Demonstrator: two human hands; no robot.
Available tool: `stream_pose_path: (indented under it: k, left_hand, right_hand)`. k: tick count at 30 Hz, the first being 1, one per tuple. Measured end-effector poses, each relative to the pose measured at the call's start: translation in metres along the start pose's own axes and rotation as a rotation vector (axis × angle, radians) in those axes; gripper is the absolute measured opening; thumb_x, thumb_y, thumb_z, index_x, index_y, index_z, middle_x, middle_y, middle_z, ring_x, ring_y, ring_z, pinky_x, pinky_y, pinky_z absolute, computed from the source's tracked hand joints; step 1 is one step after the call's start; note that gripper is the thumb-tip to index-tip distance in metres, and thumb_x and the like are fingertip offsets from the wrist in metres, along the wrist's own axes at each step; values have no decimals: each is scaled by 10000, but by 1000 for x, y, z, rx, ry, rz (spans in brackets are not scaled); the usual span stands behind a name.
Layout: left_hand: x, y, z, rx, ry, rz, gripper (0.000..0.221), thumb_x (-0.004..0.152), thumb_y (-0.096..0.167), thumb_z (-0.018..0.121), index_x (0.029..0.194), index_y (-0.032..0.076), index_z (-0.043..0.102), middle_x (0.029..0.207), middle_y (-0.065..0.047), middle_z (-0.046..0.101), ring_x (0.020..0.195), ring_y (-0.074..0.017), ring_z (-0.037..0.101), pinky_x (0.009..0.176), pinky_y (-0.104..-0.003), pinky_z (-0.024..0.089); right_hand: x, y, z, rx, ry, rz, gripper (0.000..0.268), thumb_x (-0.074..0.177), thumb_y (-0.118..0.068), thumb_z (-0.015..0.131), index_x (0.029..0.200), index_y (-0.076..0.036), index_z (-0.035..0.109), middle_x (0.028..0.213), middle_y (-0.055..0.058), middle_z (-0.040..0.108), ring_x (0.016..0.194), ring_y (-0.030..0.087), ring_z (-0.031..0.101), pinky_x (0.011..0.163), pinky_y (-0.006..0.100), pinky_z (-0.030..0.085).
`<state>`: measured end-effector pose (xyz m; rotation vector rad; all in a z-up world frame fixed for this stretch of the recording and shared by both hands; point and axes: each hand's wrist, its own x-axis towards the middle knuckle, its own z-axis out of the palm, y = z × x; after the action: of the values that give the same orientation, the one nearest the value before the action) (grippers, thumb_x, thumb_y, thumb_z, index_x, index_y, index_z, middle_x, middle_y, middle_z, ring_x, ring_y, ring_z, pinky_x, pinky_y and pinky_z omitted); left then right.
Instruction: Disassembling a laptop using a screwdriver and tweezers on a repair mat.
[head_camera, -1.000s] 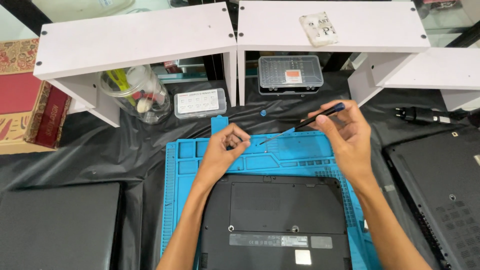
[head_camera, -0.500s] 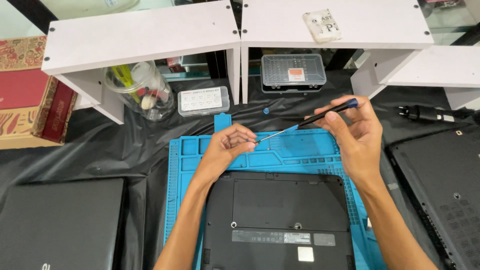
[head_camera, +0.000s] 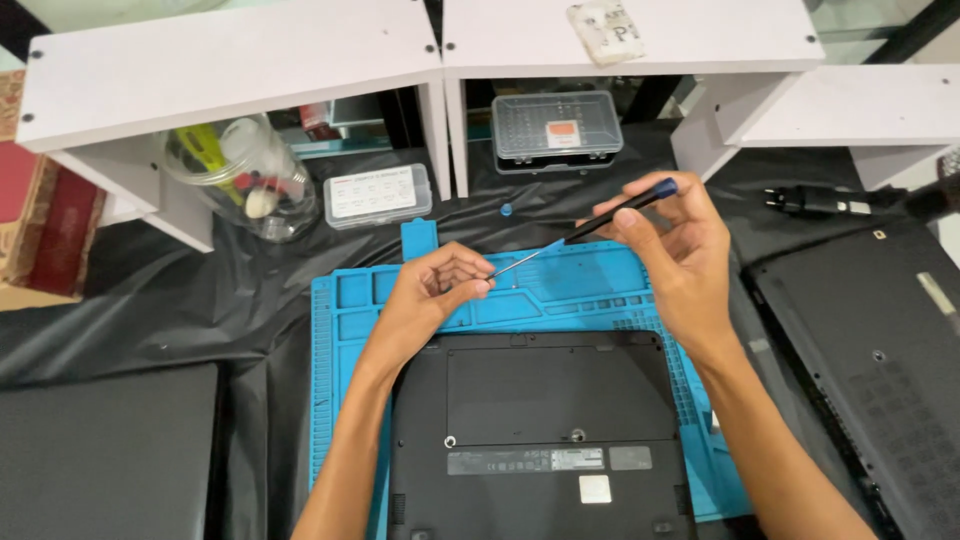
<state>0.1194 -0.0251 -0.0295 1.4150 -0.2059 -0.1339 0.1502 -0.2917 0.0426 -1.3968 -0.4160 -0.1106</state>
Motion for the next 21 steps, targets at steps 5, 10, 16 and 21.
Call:
stream_pose_path:
  k: [5, 10, 16, 21]
  left_hand:
    - [-2, 7, 4, 30, 17, -26, 138, 926, 9, 723, 1063, 13, 703, 927, -15, 701, 901, -85, 662, 847, -237, 543]
    - [0, 6, 7, 0, -5, -31, 127, 934, 5, 704, 1061, 15, 698, 935, -16, 707, 911, -93, 669, 862, -244, 555]
    - [-2, 17, 18, 158, 26, 33, 146, 913, -22, 718, 1055, 13, 709, 945, -30, 721, 931, -105, 679, 870, -261, 541]
    - [-3, 30, 23, 357, 68, 113, 164, 906, -26, 707, 1065, 9, 702, 968, -30, 734, 946, -113, 694, 887, -271, 545]
  right_hand:
    - [0, -3, -4, -7, -25, -16, 212, 1060, 3, 614, 1249, 5, 517, 1158, 172, 688, 1084, 258, 733, 980, 375, 619]
    - [-1, -7, -6, -5, -18, -15, 228, 1053, -13, 634, 1251, -1, 522, 1140, 168, 702, 1051, 229, 725, 942, 347, 611]
    - [-3, -12, -5, -63, -1, -20, 215, 1049, -3, 666, 1206, -12, 520, 1066, 138, 683, 978, 192, 737, 872, 304, 595]
    - [-3, -36, -5, -193, -31, -15, 208, 1061, -10, 648, 1227, -15, 522, 1102, 127, 695, 990, 148, 705, 866, 268, 568]
